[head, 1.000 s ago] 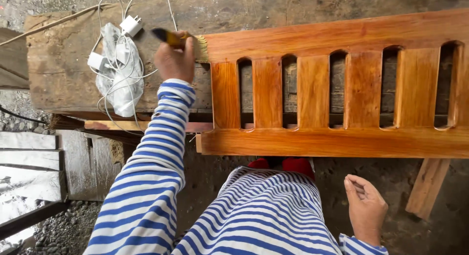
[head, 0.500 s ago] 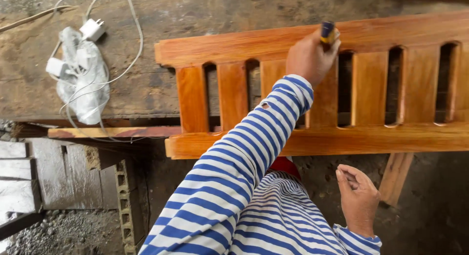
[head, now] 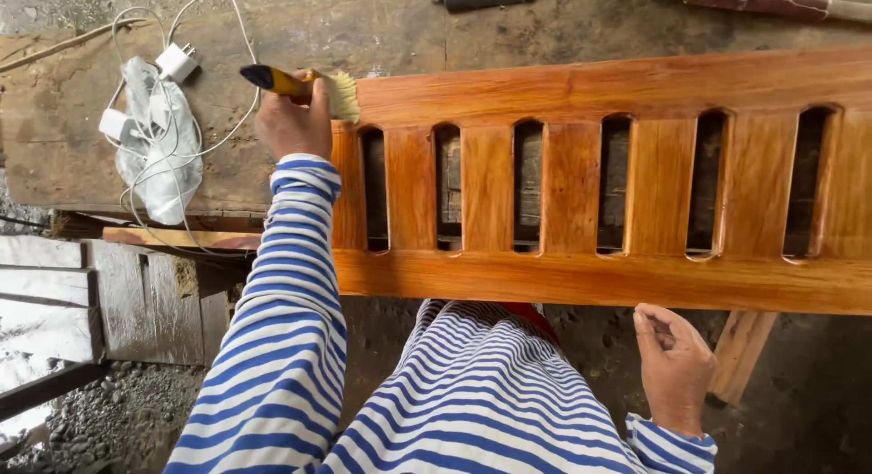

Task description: Applying varnish to a wooden furniture component using a paintbrush

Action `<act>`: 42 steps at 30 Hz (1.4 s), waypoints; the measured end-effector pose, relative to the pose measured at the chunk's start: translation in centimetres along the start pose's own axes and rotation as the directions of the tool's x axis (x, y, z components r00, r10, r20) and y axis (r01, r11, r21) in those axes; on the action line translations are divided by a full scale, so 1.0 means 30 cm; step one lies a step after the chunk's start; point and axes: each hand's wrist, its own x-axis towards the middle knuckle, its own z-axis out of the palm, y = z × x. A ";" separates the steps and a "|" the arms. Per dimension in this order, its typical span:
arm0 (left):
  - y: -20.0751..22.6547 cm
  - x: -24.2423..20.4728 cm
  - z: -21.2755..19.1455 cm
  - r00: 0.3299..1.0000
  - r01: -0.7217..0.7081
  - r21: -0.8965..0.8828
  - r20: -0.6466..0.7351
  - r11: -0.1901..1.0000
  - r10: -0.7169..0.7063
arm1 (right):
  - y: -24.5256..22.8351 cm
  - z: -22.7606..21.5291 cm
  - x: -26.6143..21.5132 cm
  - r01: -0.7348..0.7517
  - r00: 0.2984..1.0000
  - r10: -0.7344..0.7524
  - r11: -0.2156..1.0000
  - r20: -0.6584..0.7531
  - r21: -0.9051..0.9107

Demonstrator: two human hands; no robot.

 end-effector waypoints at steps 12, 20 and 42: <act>0.771 -0.402 0.213 0.768 -0.413 -0.447 0.296 0.793 0.568 | 0.019 -0.009 -0.001 0.069 0.996 -0.069 0.998 -0.053 -0.010; 0.416 -0.217 0.137 0.859 0.151 -0.361 0.508 0.920 0.058 | -0.059 0.039 -0.010 0.092 0.995 -0.090 0.991 0.032 -0.094; 0.575 -0.295 0.182 0.891 -0.101 -0.553 0.319 0.827 0.322 | -0.148 0.094 -0.014 0.145 0.988 -0.143 0.989 0.059 -0.030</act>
